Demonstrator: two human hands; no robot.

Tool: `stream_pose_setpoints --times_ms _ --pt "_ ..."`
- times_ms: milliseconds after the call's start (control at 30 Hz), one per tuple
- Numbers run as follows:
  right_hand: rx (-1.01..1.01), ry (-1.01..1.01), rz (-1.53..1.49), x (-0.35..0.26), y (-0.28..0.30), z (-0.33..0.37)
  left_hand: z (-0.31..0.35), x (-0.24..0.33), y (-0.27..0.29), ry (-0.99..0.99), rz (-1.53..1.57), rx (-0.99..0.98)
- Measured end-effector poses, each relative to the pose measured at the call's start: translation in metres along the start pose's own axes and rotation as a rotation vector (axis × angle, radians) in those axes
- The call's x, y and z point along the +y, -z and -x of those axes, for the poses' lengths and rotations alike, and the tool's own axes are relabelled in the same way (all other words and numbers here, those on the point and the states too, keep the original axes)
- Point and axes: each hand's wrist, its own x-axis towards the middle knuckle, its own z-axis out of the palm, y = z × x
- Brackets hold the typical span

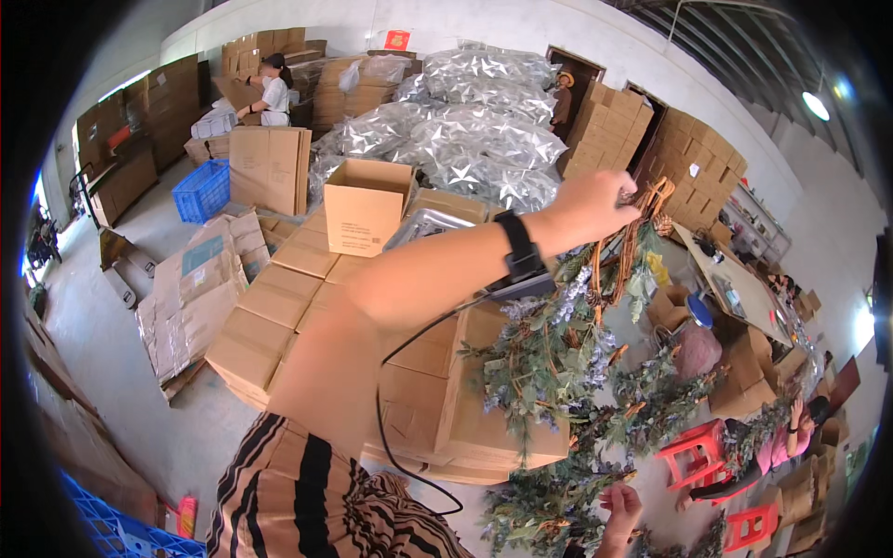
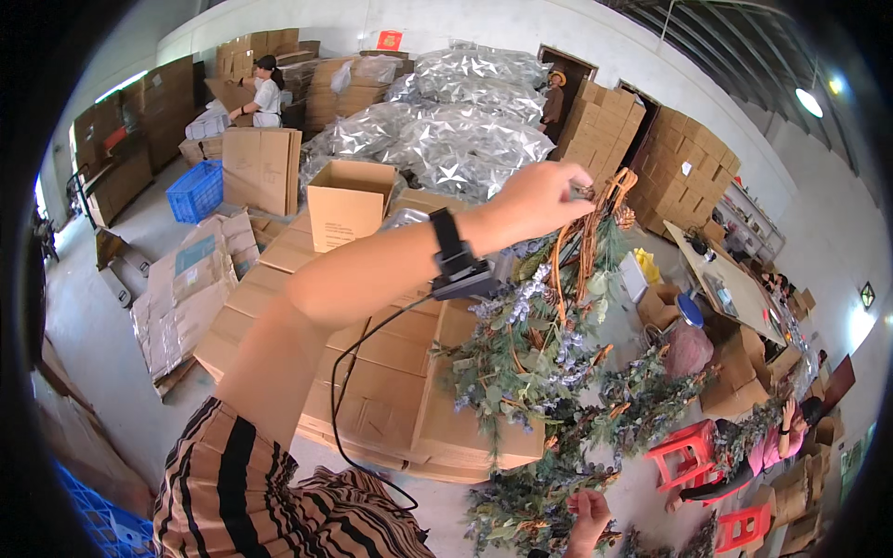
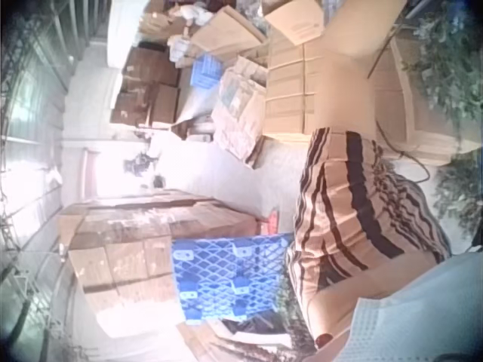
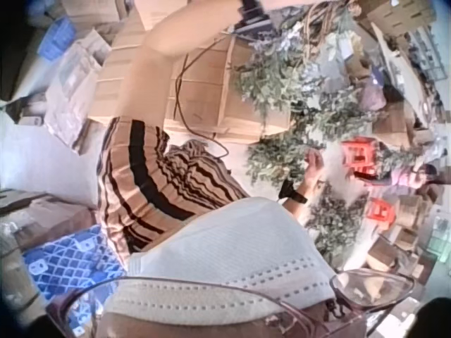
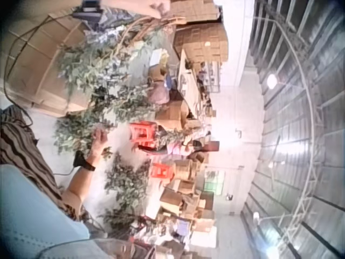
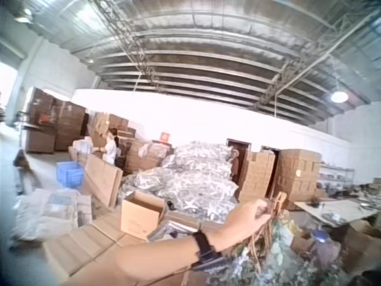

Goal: Assemble decorative floral wreaths by attaching foliage and ornaments.

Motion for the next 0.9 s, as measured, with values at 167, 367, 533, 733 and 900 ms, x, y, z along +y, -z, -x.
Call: stream_pose_setpoints --times_ms 167,367,533,733,900 --pt "0.018 -0.031 0.056 -0.027 0.000 0.032 0.026 -0.005 0.043 -0.018 0.047 -0.139" --pt "0.088 -0.124 0.061 -0.047 -0.004 0.049 -0.013 -0.001 0.133 -0.102 -0.003 -0.050" --pt "0.126 -0.155 0.087 -0.048 -0.021 0.040 -0.045 0.001 0.198 -0.307 -0.321 0.186" --pt "0.142 -0.074 0.079 -0.059 -0.058 0.015 -0.046 -0.008 0.273 -0.122 -0.043 0.138" --pt "0.111 0.058 0.046 -0.090 -0.093 0.001 -0.041 -0.002 0.326 -0.348 0.071 0.073"
